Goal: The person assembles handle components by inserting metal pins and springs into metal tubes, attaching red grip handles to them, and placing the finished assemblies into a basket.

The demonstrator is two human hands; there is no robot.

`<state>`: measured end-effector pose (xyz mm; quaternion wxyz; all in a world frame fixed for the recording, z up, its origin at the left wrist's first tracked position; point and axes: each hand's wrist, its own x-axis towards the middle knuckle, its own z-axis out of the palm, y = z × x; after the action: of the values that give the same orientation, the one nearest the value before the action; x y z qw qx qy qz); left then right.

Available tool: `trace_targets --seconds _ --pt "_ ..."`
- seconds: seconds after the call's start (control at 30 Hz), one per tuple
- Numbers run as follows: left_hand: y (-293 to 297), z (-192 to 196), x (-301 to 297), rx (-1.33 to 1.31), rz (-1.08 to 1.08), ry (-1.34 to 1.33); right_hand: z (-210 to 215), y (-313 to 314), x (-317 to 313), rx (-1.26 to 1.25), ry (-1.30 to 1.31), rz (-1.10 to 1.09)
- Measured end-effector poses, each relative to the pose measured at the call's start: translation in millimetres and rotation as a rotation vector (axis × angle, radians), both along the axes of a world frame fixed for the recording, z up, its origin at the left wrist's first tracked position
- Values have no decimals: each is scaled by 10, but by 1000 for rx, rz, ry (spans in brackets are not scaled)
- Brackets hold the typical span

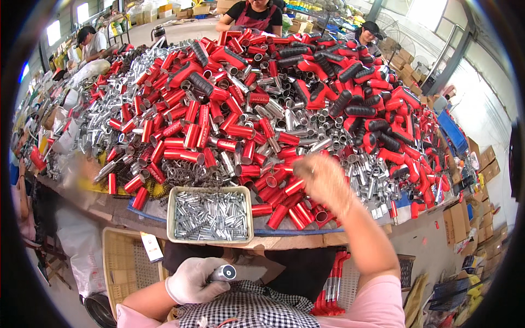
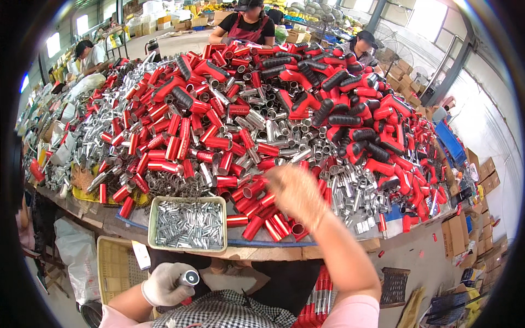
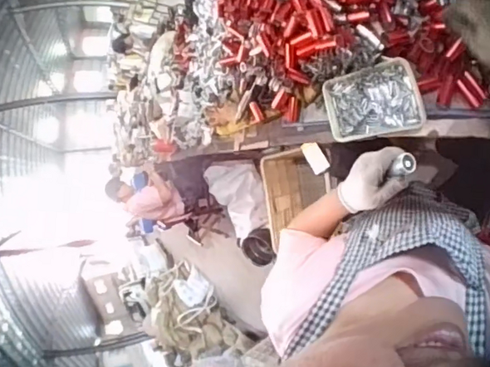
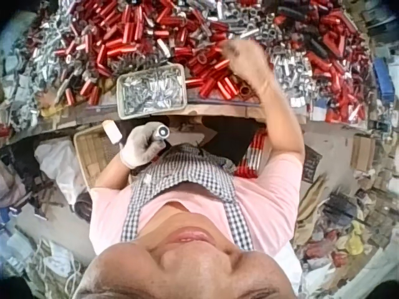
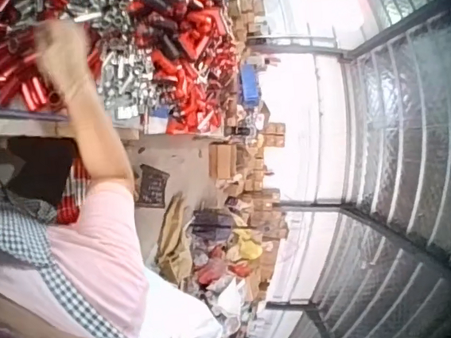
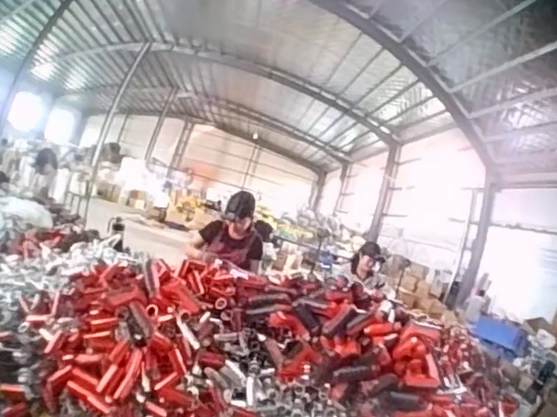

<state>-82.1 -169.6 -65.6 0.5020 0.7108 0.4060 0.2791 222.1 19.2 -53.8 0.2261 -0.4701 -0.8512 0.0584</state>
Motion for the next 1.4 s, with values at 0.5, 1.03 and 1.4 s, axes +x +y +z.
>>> trace_targets --seconds 0.5,1.03,1.4 --pt "289 -533 18 18 -109 7 -558 1426 72 -85 -548 95" --pt "300 -493 192 -36 -154 2 -493 1320 -28 -46 -688 205" --pt "221 -379 185 -1 -140 -13 -438 1263 -32 64 -768 231"
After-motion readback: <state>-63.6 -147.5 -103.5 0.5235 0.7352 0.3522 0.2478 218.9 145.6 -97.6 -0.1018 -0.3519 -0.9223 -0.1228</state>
